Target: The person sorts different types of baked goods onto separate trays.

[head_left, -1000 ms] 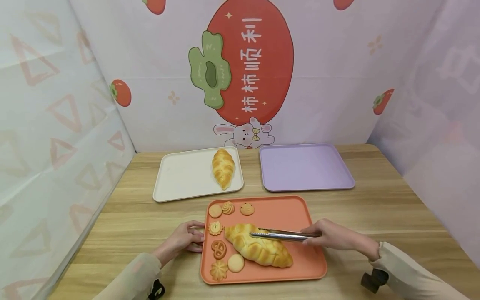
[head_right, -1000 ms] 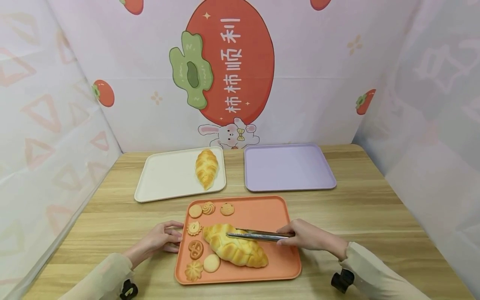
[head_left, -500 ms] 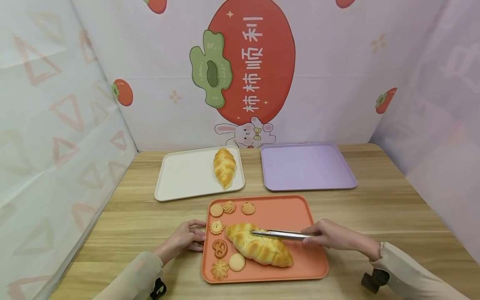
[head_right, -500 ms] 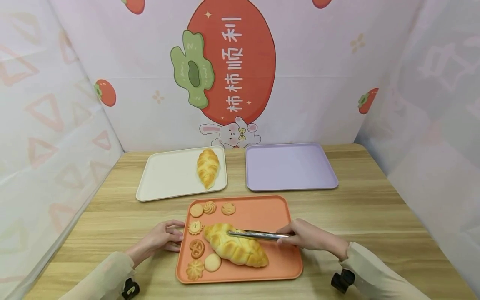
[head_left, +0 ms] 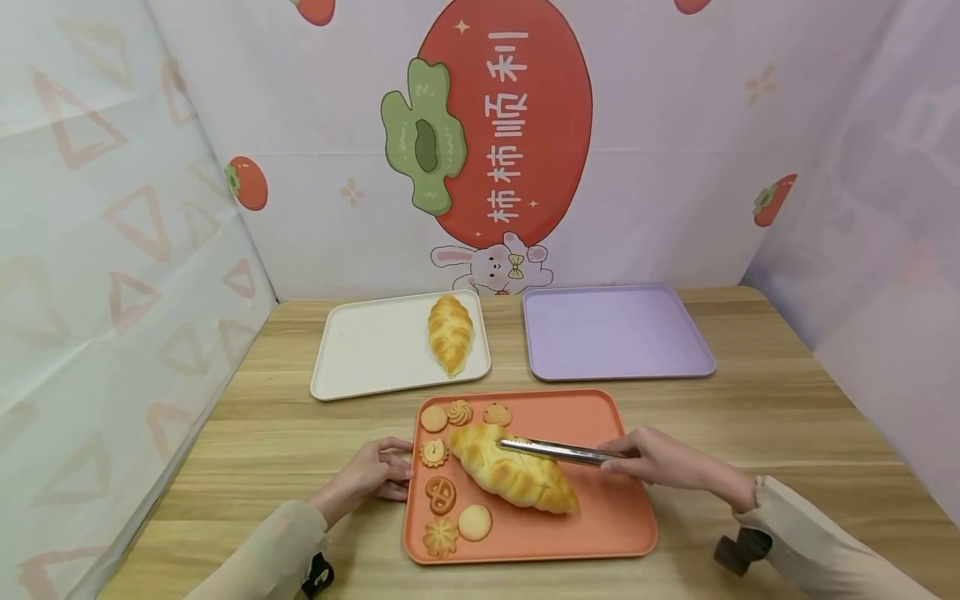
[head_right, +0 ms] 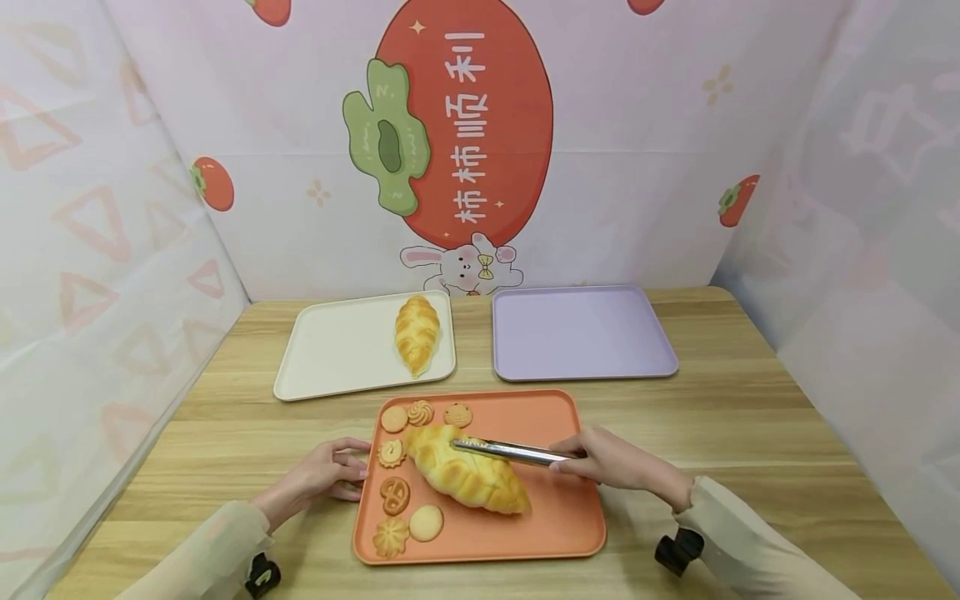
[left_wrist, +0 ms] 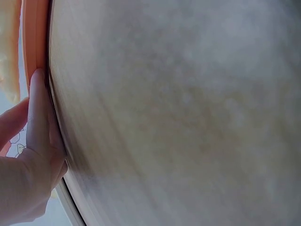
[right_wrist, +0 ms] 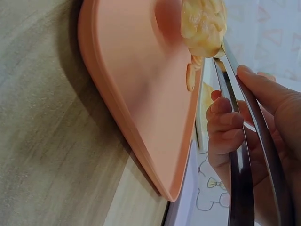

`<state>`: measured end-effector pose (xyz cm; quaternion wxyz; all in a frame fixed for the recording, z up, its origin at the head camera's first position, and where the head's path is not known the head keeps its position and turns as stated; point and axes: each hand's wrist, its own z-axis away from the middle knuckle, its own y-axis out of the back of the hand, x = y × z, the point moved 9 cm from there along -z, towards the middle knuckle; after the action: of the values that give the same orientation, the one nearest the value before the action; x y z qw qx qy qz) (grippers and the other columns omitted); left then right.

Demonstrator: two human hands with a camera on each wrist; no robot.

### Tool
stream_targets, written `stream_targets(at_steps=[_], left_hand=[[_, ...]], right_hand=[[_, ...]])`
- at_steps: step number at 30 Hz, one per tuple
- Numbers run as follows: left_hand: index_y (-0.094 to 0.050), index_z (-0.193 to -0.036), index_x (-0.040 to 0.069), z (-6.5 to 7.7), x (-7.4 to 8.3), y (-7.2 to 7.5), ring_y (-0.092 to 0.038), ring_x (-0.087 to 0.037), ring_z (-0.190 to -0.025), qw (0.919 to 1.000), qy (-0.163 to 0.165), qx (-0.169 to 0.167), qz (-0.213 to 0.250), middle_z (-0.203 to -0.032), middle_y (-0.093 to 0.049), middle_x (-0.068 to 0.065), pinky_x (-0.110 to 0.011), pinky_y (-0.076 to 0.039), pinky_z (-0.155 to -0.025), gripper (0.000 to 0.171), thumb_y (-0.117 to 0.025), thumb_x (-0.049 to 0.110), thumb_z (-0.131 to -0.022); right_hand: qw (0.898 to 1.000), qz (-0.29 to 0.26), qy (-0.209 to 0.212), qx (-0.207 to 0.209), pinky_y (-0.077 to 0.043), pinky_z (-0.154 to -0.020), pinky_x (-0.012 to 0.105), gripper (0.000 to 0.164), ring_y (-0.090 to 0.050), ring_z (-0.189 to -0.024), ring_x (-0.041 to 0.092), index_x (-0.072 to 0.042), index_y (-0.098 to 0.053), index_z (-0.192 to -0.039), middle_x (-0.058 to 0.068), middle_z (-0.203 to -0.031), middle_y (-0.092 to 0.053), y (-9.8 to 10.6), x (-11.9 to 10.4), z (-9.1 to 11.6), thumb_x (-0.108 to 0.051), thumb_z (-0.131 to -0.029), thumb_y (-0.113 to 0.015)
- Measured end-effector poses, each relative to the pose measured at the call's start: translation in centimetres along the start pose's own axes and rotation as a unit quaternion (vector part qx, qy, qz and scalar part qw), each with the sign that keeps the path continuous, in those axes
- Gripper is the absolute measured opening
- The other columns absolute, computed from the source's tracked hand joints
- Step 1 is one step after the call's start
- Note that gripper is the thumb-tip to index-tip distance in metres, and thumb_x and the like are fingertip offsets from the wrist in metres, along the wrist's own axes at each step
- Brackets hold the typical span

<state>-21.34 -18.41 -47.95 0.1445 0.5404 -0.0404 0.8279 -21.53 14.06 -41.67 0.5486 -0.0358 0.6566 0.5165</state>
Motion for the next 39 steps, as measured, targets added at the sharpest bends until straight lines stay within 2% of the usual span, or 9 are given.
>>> stream_targets(at_steps=[5, 10, 14, 18, 27, 39], left_hand=[[-0.035, -0.121, -0.013, 0.0, 0.0, 0.0, -0.062, -0.019, -0.067, 1.0, 0.001, -0.002, -0.002, -0.079, -0.061, -0.01, -0.037, -0.055, -0.059, 0.046, -0.056, -0.007, -0.08], [-0.035, -0.122, -0.012, -0.1, -0.1, 0.0, -0.062, -0.02, -0.068, 1.0, 0.004, -0.004, -0.005, -0.081, -0.061, -0.011, -0.037, -0.055, -0.059, 0.047, -0.056, -0.007, -0.08], [-0.035, -0.123, -0.012, -0.1, -0.2, 0.0, -0.062, -0.02, -0.068, 1.0, 0.006, -0.002, -0.006, -0.081, -0.061, -0.011, -0.036, -0.055, -0.059, 0.047, -0.056, -0.007, -0.08], [-0.035, -0.122, -0.012, -0.1, -0.1, 0.0, -0.062, -0.02, -0.067, 1.0, 0.006, 0.0, -0.007, -0.081, -0.061, -0.011, -0.036, -0.055, -0.059, 0.047, -0.056, -0.007, -0.081], [-0.035, -0.122, -0.013, -0.1, -0.2, 0.0, -0.062, -0.02, -0.068, 1.0, 0.005, 0.002, -0.007, -0.081, -0.061, -0.011, -0.036, -0.055, -0.058, 0.047, -0.056, -0.007, -0.08], [-0.036, -0.121, -0.013, 0.0, -0.1, 0.0, -0.061, -0.019, -0.062, 1.0, 0.004, 0.008, -0.004, -0.08, -0.059, -0.012, -0.035, -0.055, -0.057, 0.046, -0.056, -0.008, -0.08]], right_hand=[[1.0, -0.002, -0.007, 0.014, -0.032, -0.036, 0.014, 0.047, -0.035, -0.042, -0.001, 0.004, -0.057, -0.114, -0.011, -0.051, -0.039, 0.4, 0.1, -0.7, -0.035, -0.087, -0.053], [1.0, -0.008, 0.007, 0.024, -0.032, -0.037, 0.015, 0.043, -0.036, -0.044, 0.0, 0.002, -0.058, -0.114, -0.007, -0.055, -0.043, 0.8, -0.4, -1.4, -0.031, -0.088, -0.052], [0.999, 0.002, 0.03, 0.038, -0.031, -0.036, 0.015, 0.033, -0.036, -0.042, 0.0, -0.003, -0.062, -0.106, -0.005, -0.054, -0.044, 1.2, -0.8, -2.2, -0.029, -0.089, -0.051], [0.999, 0.012, 0.03, 0.044, -0.031, -0.036, 0.016, 0.03, -0.036, -0.042, 0.0, -0.006, -0.063, -0.101, -0.005, -0.053, -0.043, 1.3, -0.9, -3.1, -0.031, -0.089, -0.05], [0.999, 0.013, 0.016, 0.046, -0.032, -0.035, 0.017, 0.031, -0.037, -0.042, 0.003, -0.012, -0.062, -0.108, -0.005, -0.053, -0.043, 1.6, -1.0, -4.9, -0.033, -0.088, -0.051], [0.998, 0.002, 0.016, 0.059, -0.034, -0.035, 0.019, 0.037, -0.035, -0.039, 0.005, -0.008, -0.058, -0.117, -0.005, -0.049, -0.04, 2.2, -1.8, -7.4, -0.03, -0.088, -0.053]])
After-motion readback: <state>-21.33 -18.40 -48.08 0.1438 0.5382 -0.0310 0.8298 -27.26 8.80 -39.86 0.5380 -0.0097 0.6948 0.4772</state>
